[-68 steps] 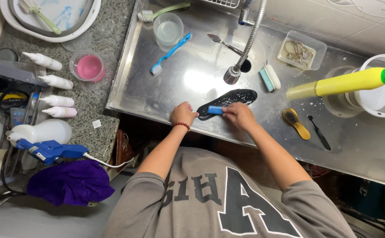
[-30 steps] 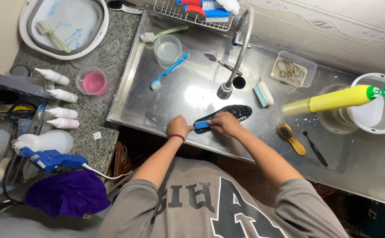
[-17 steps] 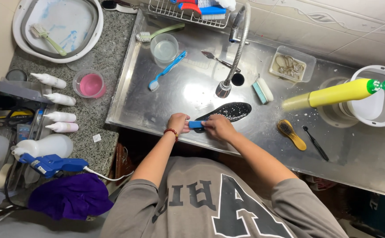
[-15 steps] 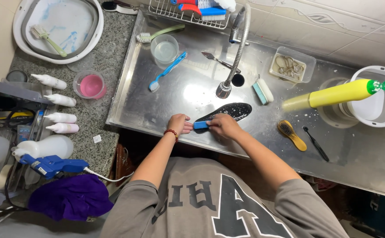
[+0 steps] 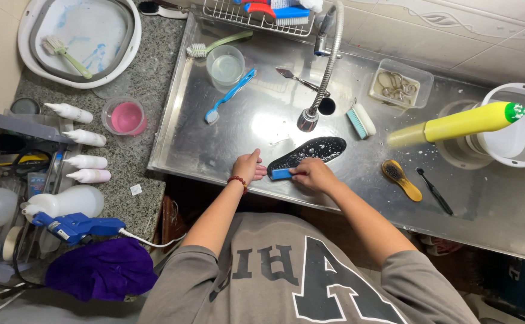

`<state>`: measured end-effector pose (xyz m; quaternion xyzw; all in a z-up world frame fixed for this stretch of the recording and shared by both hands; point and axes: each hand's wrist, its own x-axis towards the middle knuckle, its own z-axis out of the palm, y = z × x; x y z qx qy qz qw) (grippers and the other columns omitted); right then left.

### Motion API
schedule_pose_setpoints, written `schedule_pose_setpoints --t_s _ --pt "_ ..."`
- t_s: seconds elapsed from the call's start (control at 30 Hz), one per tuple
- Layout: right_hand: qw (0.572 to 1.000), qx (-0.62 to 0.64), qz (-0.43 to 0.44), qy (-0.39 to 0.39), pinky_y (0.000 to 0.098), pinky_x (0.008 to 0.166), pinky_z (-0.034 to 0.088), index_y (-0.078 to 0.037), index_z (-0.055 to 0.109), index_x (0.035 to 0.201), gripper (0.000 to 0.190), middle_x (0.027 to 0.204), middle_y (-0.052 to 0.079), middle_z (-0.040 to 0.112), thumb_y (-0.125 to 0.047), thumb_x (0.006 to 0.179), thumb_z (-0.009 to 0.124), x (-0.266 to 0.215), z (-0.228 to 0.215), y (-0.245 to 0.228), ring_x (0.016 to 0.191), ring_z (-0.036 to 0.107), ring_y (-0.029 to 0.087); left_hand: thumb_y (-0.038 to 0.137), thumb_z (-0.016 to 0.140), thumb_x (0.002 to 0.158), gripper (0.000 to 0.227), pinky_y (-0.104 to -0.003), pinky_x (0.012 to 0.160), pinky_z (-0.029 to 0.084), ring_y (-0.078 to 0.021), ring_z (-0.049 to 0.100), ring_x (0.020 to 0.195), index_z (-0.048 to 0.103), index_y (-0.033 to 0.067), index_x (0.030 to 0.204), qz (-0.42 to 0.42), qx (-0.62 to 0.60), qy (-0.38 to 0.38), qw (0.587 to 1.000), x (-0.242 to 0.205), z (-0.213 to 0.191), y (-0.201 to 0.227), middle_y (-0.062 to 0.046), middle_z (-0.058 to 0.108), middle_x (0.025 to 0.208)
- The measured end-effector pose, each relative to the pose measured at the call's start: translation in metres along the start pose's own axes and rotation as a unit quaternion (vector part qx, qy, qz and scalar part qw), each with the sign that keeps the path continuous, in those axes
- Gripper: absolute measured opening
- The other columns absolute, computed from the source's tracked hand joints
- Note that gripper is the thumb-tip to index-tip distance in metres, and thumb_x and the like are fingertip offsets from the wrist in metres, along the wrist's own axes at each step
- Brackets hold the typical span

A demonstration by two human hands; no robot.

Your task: The person rinses a black shoe insole under a running tap, then wipes it dry with a purple cloth. They proceed to scrub the insole with a blue brush and rinse it again under the tap.

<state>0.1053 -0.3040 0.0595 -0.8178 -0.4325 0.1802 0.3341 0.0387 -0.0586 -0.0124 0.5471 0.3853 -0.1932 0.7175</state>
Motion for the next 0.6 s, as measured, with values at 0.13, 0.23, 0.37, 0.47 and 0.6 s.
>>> schedule_pose_setpoints --t_s 0.13,0.23,0.37,0.47,0.6 --pt "0.992 -0.063 0.088 0.062 0.0443 0.070 0.052 -0.012 0.082 0.097 0.018 0.077 0.009 0.068 -0.019 0.080 0.082 -0.008 0.004 0.001 0.077 0.065 0.031 0.047 0.055 0.099 0.055 -0.037 0.066 0.064 -0.0295 0.078 0.078 0.065 -0.0069 0.108 -0.012 0.005 0.005 1.000 0.001 0.004 -0.007 -0.024 0.076 0.097" --pt "0.998 -0.012 0.052 0.027 0.0430 0.071 0.053 -0.010 0.081 0.093 0.018 0.078 0.010 0.067 -0.021 0.079 0.083 -0.007 0.009 0.003 0.077 0.065 0.031 0.048 0.053 0.101 0.058 -0.037 0.065 0.063 -0.0292 0.077 0.078 0.065 -0.0084 0.108 0.017 0.011 0.005 1.000 -0.001 0.004 0.000 -0.025 0.076 0.096" --pt "0.994 -0.043 0.070 0.071 0.0426 0.073 0.053 -0.013 0.081 0.098 0.021 0.081 0.008 0.070 -0.023 0.079 0.080 -0.011 0.012 0.002 0.079 0.066 0.030 0.048 0.053 0.100 0.059 -0.037 0.065 0.064 -0.0294 0.078 0.078 0.066 -0.0084 0.110 0.002 0.028 0.018 0.999 -0.010 0.009 0.001 -0.025 0.077 0.095" --pt "0.994 -0.047 0.079 0.052 0.0444 0.072 0.052 -0.013 0.081 0.099 0.022 0.079 0.010 0.067 -0.024 0.080 0.080 -0.010 0.013 -0.003 0.078 0.066 0.032 0.051 0.051 0.101 0.062 -0.036 0.066 0.064 -0.0295 0.079 0.080 0.066 -0.0089 0.112 0.017 0.034 0.012 0.999 -0.012 0.008 0.005 -0.026 0.076 0.095" --pt "0.979 -0.056 0.171 0.092 0.0452 0.069 0.052 -0.014 0.081 0.103 0.024 0.080 0.011 0.067 -0.027 0.083 0.079 -0.014 0.016 -0.007 0.078 0.066 0.034 0.056 0.047 0.099 0.067 -0.039 0.068 0.064 -0.0332 0.077 0.082 0.065 -0.0068 0.115 0.012 0.014 -0.003 1.000 -0.011 0.007 -0.001 -0.028 0.075 0.097"
